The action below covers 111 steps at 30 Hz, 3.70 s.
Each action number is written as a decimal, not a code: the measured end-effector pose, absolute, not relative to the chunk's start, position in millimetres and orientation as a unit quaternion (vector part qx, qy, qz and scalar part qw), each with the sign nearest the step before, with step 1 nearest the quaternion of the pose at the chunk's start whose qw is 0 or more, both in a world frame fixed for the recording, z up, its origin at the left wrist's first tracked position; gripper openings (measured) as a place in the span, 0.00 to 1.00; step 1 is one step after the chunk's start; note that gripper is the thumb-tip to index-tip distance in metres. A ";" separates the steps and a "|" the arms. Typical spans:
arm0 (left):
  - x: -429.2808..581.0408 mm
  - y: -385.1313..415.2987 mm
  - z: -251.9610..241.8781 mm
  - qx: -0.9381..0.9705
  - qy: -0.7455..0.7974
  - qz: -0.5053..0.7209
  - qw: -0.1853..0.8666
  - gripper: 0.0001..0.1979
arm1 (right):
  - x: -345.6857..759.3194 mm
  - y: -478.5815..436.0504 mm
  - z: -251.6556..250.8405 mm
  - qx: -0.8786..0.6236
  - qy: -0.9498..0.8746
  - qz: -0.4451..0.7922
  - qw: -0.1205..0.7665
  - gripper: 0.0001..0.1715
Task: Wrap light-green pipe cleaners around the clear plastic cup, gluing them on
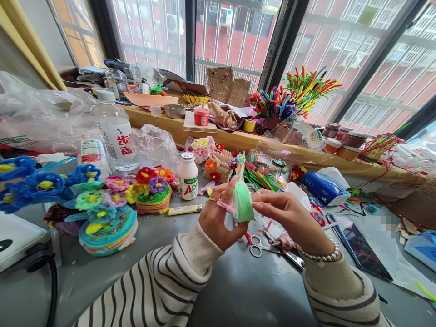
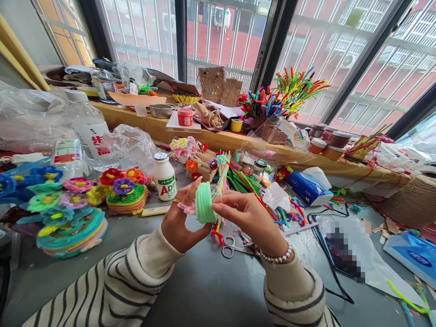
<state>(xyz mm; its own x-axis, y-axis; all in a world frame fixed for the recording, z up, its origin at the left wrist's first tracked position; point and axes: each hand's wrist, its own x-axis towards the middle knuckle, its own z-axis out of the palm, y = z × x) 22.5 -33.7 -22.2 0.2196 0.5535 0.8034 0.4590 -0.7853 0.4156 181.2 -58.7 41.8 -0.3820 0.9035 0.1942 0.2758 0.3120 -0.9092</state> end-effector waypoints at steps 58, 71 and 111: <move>25.7 -34.6 2.4 0.420 0.300 0.475 0.712 0.19 | 172.9 -55.8 32.5 -0.457 -0.775 0.220 0.378 0.06; 24.5 -27.8 -8.2 0.365 0.258 0.440 0.779 0.21 | 176.2 -55.1 35.1 -0.453 -0.770 0.257 0.367 0.08; 22.3 -27.1 -5.0 0.521 0.236 0.502 0.648 0.23 | 180.0 -56.7 38.1 -0.398 -0.836 0.128 0.356 0.07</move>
